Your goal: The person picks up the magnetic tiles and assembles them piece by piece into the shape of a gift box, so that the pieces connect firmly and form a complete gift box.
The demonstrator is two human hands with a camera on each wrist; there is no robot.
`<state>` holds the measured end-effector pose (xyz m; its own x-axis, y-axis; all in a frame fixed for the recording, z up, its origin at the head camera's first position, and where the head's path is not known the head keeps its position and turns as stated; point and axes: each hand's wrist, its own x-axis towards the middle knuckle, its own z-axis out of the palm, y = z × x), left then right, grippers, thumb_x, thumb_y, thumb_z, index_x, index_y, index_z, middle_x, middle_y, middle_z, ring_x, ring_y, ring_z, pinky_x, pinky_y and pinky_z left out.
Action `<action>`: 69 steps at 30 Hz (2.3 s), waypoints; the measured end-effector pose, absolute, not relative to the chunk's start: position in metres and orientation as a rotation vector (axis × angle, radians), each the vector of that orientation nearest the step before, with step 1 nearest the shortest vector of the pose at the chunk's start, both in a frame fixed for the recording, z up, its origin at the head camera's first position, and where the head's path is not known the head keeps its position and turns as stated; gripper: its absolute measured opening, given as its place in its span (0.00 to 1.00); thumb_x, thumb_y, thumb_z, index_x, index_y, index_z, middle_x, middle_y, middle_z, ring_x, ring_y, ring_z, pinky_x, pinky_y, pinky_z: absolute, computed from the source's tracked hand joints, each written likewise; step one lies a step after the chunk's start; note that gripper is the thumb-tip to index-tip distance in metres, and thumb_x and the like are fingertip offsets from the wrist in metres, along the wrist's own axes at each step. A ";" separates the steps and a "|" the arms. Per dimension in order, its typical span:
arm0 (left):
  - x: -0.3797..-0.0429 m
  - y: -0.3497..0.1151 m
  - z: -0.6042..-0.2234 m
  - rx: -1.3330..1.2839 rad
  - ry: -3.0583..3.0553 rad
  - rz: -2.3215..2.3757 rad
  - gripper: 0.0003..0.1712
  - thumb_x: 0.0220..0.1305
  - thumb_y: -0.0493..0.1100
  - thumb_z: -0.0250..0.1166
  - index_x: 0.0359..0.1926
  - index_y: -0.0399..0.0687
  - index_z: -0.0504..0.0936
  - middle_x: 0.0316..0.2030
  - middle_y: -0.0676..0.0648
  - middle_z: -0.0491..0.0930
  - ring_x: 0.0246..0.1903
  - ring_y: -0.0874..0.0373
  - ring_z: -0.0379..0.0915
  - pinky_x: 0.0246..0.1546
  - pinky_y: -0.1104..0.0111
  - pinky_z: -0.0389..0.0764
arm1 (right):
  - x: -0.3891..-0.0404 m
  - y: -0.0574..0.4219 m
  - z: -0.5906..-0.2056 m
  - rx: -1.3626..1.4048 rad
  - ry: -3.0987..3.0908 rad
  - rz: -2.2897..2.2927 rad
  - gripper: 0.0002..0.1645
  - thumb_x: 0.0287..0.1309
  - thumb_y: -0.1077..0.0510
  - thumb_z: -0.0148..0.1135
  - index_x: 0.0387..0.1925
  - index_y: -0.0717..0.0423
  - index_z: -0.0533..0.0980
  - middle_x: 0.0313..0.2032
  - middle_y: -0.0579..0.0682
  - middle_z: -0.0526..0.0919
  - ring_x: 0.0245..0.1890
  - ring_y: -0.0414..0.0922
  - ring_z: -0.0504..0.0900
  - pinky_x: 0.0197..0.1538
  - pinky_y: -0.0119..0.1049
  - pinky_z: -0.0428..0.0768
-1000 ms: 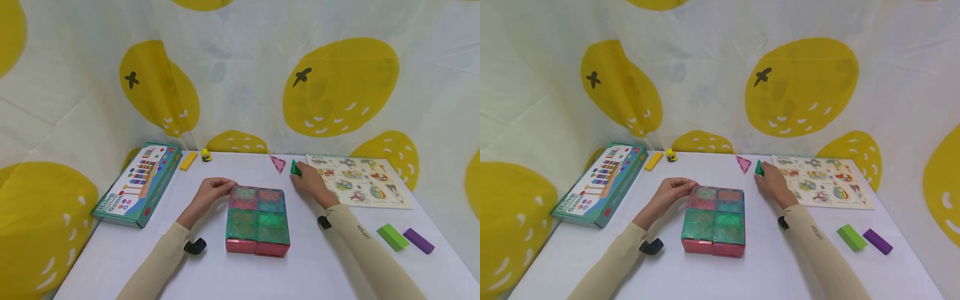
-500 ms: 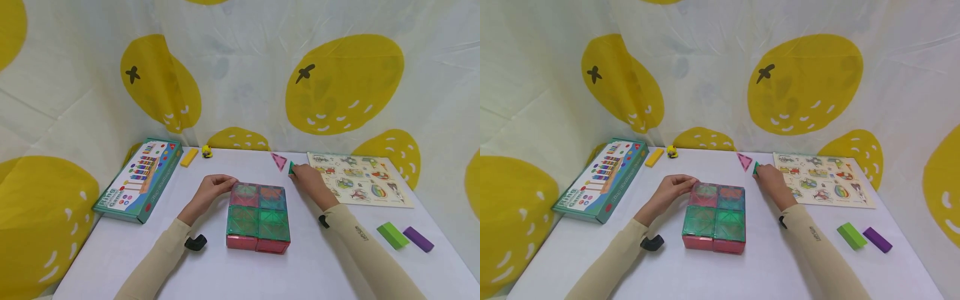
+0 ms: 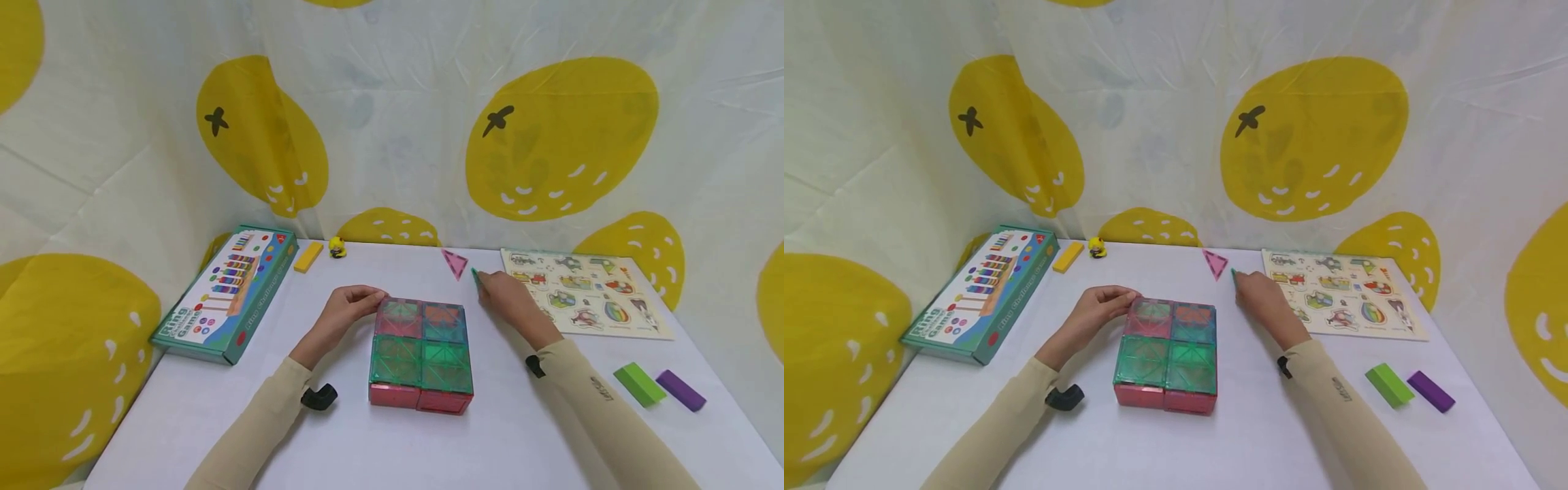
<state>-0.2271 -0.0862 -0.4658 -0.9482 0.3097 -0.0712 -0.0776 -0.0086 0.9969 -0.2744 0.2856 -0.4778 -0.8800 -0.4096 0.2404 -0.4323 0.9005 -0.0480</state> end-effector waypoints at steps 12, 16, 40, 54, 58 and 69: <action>-0.227 -0.085 -0.466 0.209 1.990 2.046 0.19 0.74 0.45 0.70 0.57 0.36 0.87 0.53 0.42 0.86 0.53 0.51 0.82 0.62 0.54 0.79 | -0.263 0.300 -0.480 0.432 -2.768 0.763 0.16 0.64 0.72 0.63 0.51 0.68 0.86 0.47 0.62 0.89 0.49 0.59 0.85 0.55 0.59 0.80; -0.225 -0.085 -0.466 0.209 1.984 2.069 0.18 0.74 0.45 0.71 0.56 0.37 0.87 0.52 0.42 0.86 0.53 0.51 0.82 0.62 0.53 0.79 | -0.256 0.298 -0.477 0.430 -2.728 0.875 0.12 0.66 0.69 0.69 0.50 0.65 0.87 0.43 0.58 0.90 0.41 0.52 0.85 0.48 0.53 0.83; -0.223 -0.085 -0.469 0.277 2.006 2.098 0.17 0.74 0.45 0.70 0.54 0.36 0.88 0.51 0.41 0.86 0.51 0.50 0.83 0.61 0.53 0.80 | -0.188 0.196 -0.395 0.899 -2.624 1.161 0.10 0.67 0.63 0.72 0.48 0.53 0.89 0.42 0.43 0.90 0.38 0.40 0.88 0.43 0.41 0.87; -0.222 -0.086 -0.468 0.298 2.053 2.072 0.19 0.75 0.46 0.70 0.56 0.35 0.87 0.52 0.40 0.86 0.51 0.48 0.81 0.61 0.52 0.80 | -0.173 0.160 -0.387 1.030 -2.665 1.159 0.13 0.66 0.64 0.73 0.51 0.57 0.89 0.45 0.48 0.90 0.31 0.36 0.87 0.38 0.37 0.86; -0.223 -0.087 -0.470 0.305 2.059 2.063 0.19 0.75 0.46 0.70 0.56 0.35 0.87 0.52 0.40 0.86 0.51 0.50 0.81 0.61 0.53 0.80 | -0.171 0.155 -0.389 1.034 -2.705 1.139 0.12 0.66 0.63 0.72 0.50 0.55 0.89 0.46 0.47 0.90 0.35 0.36 0.85 0.39 0.34 0.85; -0.222 -0.088 -0.467 0.387 2.134 2.028 0.17 0.75 0.45 0.70 0.54 0.37 0.88 0.50 0.43 0.87 0.50 0.52 0.81 0.60 0.51 0.81 | -0.166 0.153 -0.395 1.161 -2.639 1.005 0.13 0.65 0.64 0.73 0.50 0.56 0.89 0.46 0.47 0.90 0.38 0.35 0.82 0.42 0.46 0.87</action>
